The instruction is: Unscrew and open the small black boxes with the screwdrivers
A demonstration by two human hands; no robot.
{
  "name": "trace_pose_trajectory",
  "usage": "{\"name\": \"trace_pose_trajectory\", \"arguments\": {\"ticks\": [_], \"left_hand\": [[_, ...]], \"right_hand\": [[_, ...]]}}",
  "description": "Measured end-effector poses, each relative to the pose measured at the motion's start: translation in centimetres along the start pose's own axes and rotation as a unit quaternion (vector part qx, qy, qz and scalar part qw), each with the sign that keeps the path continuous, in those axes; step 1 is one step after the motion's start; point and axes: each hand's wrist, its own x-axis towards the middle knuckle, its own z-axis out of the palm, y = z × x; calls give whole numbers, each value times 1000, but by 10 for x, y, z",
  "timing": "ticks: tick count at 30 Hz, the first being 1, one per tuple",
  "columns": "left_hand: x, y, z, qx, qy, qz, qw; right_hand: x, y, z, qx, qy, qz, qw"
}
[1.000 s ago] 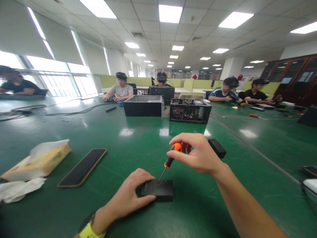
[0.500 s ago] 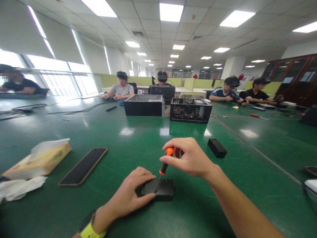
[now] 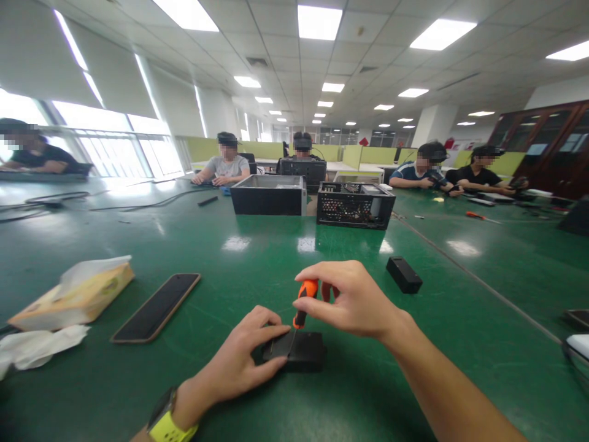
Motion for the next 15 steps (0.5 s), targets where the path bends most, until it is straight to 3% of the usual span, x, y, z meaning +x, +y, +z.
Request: {"name": "trace_pose_trajectory", "arguments": {"ticks": [6, 15], "left_hand": [[1, -2, -8, 14, -9, 30, 999], [1, -6, -11, 3, 11, 54, 998]], "right_hand": [[1, 1, 2, -47, 23, -50, 997], [-1, -3, -2, 71, -52, 39, 995]]}}
